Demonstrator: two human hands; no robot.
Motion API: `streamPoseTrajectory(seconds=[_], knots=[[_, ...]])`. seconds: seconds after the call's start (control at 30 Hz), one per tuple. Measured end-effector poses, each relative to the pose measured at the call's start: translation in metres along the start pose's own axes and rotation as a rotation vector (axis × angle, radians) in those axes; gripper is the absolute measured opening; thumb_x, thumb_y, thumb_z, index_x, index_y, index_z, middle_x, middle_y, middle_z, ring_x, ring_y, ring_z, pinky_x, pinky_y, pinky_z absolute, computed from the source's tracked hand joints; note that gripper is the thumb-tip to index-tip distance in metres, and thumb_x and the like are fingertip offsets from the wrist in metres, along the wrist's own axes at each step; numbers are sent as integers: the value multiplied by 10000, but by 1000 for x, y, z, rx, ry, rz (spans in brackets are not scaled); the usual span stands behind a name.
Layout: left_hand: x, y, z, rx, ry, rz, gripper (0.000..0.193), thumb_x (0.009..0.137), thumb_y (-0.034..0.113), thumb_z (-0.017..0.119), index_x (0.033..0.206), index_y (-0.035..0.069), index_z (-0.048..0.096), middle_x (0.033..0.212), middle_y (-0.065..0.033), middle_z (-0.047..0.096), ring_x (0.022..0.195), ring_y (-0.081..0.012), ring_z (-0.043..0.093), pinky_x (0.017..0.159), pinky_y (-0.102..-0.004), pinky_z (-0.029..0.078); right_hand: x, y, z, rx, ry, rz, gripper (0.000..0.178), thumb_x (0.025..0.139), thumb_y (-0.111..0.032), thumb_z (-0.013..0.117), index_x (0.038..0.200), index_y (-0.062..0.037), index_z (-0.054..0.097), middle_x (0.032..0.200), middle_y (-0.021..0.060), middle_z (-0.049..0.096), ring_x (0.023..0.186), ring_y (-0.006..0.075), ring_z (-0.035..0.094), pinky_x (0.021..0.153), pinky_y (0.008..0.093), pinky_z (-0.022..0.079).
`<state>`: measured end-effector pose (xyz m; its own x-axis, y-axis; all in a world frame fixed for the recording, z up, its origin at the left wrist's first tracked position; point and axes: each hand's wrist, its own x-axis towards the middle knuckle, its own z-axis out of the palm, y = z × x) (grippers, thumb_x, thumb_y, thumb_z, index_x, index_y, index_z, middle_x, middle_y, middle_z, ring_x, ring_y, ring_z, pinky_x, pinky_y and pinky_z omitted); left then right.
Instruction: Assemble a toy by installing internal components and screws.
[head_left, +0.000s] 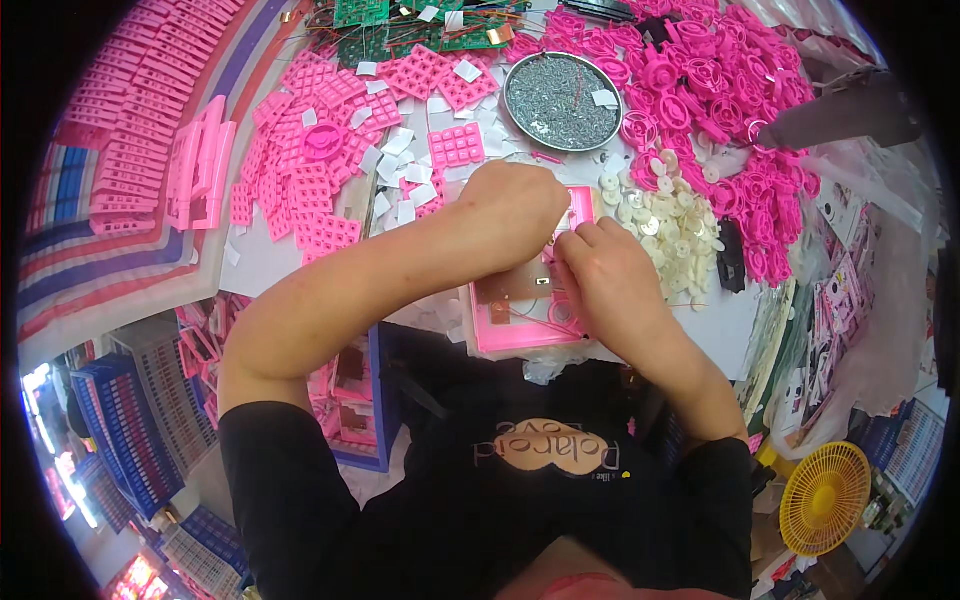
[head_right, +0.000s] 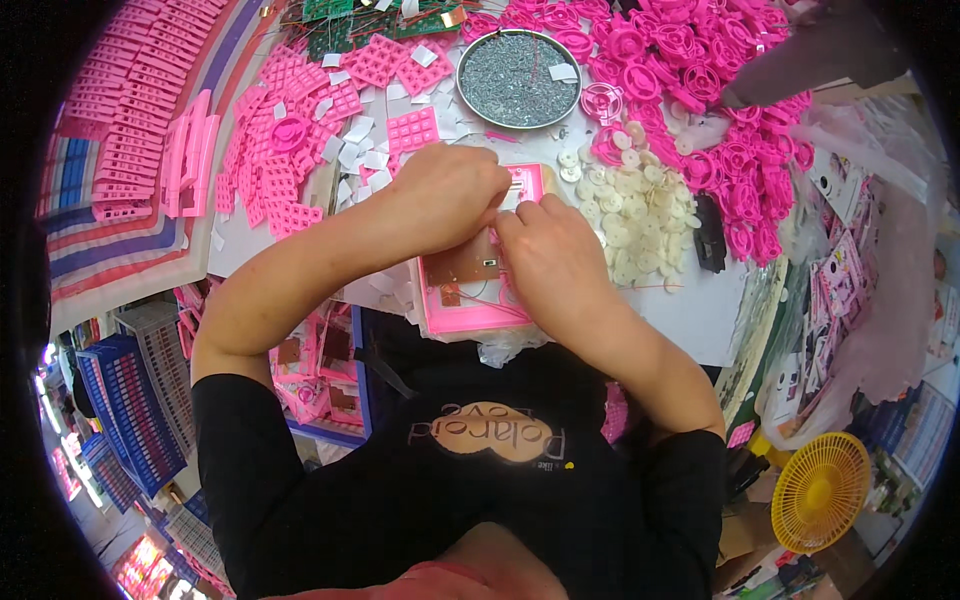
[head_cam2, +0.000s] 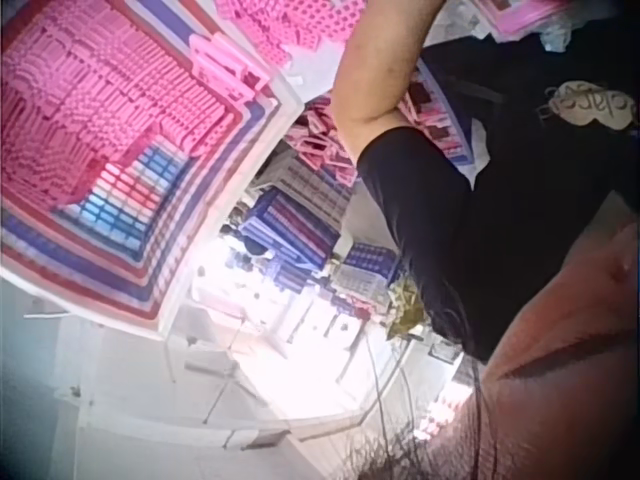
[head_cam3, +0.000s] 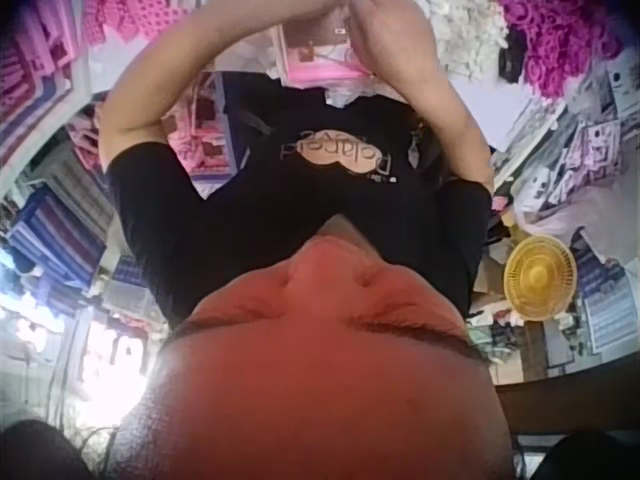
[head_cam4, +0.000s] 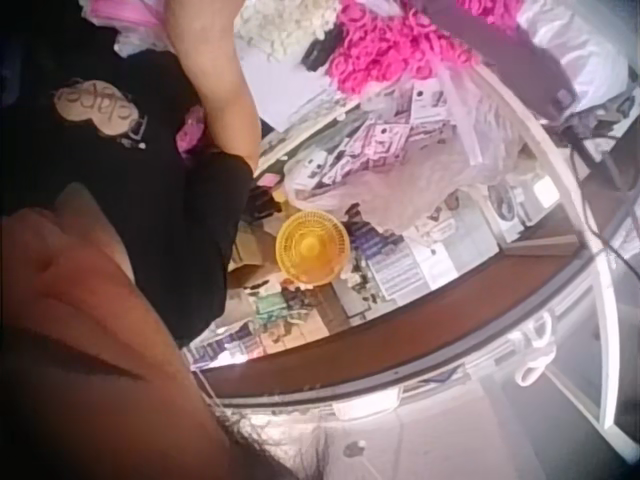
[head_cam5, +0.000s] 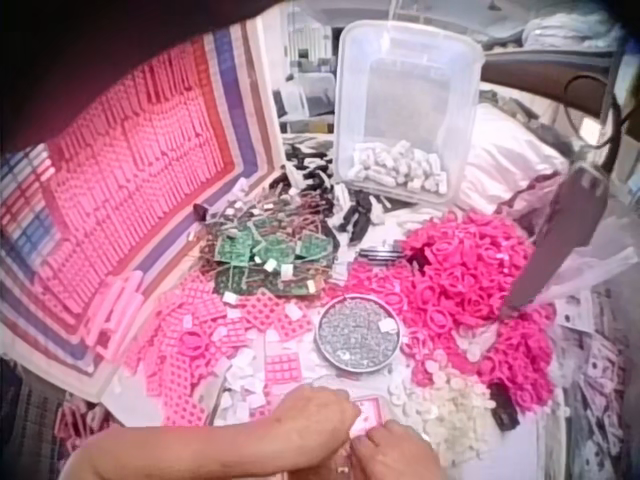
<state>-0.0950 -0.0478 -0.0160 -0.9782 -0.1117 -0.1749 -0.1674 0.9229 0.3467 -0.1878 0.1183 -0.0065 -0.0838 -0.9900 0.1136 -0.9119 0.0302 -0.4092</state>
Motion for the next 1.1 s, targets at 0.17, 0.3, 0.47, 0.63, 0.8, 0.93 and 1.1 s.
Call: streamPoseTrajectory(seconds=[0.17, 0.3, 0.47, 0.63, 0.8, 0.93, 1.1], knots=[[-11, -6, -1, -262, 48, -116, 101, 778, 142, 697, 828, 55, 707, 799, -166, 691, 820, -372, 675, 707, -491, 529, 8, 10, -7, 90, -17, -5, 150, 792, -64, 685, 905, -11, 603, 848, 136, 636, 857, 334, 611, 776, 431, 498], [-13, -4, 5, -245, 72, -129, 105, 778, 142, 699, 833, 53, 711, 805, -172, 694, 805, -377, 676, 703, -497, 528, 7, 20, 13, 263, 119, 17, 226, 753, -71, 748, 920, -11, 608, 922, 119, 632, 923, 340, 585, 810, 438, 488], [-14, -5, 7, -260, 127, -105, 119, 794, 160, 685, 828, 47, 705, 801, -175, 690, 781, -387, 673, 702, -501, 529, 11, 23, 26, 116, 226, -22, 209, 738, -65, 781, 896, -26, 650, 1004, 97, 619, 978, 335, 532, 855, 431, 462], [-16, -5, 7, -271, 106, -109, 120, 801, 168, 679, 841, 57, 702, 823, -147, 698, 824, -367, 678, 722, -489, 532, 10, 26, 8, 101, 67, -124, 191, 742, -89, 780, 905, -39, 692, 1019, 76, 641, 979, 320, 561, 834, 435, 484], [-15, -9, 13, -250, 118, -80, 114, 805, 170, 677, 853, 69, 701, 839, -136, 701, 847, -354, 678, 737, -479, 533, -7, 16, 8, 57, 129, -163, 167, 772, -112, 765, 928, -59, 736, 1051, 55, 666, 945, 282, 595, 771, 403, 513], [-15, -8, 10, -241, 109, -79, 115, 812, 172, 671, 854, 69, 700, 834, -136, 699, 843, -358, 676, 733, -480, 532, -1, 11, 4, -4, 44, -116, 143, 778, -106, 758, 909, -53, 737, 1033, 58, 663, 960, 279, 601, 810, 399, 523], [-15, -13, 8, -226, 106, -5, 115, 825, 168, 659, 878, 75, 702, 846, -134, 699, 839, -357, 677, 732, -483, 532, 2, 18, -1, 145, 80, -157, 222, 779, -106, 751, 994, -63, 720, 1013, 63, 649, 935, 279, 593, 800, 399, 514]])
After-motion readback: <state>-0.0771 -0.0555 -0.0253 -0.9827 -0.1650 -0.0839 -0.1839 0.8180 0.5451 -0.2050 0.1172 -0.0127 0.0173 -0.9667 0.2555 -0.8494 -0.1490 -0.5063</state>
